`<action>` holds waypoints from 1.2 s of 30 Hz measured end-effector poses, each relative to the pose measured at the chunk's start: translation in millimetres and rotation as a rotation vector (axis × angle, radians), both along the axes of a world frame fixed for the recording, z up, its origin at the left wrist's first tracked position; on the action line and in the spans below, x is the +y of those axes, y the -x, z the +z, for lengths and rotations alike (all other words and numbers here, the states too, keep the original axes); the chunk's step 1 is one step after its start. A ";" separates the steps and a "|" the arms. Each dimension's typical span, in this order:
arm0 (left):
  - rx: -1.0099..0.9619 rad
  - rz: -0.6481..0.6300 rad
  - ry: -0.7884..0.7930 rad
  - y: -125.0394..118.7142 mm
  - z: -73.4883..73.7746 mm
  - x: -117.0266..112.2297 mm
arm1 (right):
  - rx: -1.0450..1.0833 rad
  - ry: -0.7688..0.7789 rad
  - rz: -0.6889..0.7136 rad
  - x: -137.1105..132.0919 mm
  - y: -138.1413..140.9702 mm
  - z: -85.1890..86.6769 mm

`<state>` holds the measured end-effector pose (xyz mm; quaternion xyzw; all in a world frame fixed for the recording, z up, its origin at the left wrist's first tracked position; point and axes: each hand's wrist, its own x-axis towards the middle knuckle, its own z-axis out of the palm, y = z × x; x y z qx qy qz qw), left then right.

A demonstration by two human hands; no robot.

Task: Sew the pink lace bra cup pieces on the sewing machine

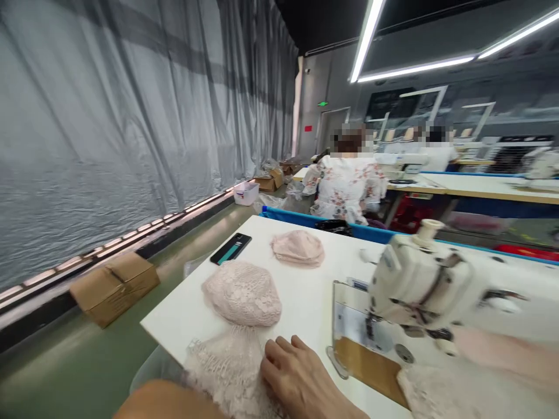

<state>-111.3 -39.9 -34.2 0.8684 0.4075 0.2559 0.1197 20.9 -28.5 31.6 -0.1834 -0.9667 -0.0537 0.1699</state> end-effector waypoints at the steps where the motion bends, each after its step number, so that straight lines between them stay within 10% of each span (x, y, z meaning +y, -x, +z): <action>1: -0.011 -0.004 0.014 -9.8 2.8 -2.5 | -0.002 -0.012 -0.046 -3.9 -15.3 -2.6; 14: 0.259 -0.306 -0.060 -47.1 60.7 7.5 | 0.241 -0.195 -0.651 -34.8 -214.8 -16.6; 23: 0.214 -0.271 0.112 -57.3 83.9 13.4 | -0.082 0.169 -0.553 -36.7 -228.2 -15.6; 36: 0.274 -0.339 -0.218 -54.4 55.0 30.2 | 0.054 0.330 -0.379 -28.4 -210.5 14.7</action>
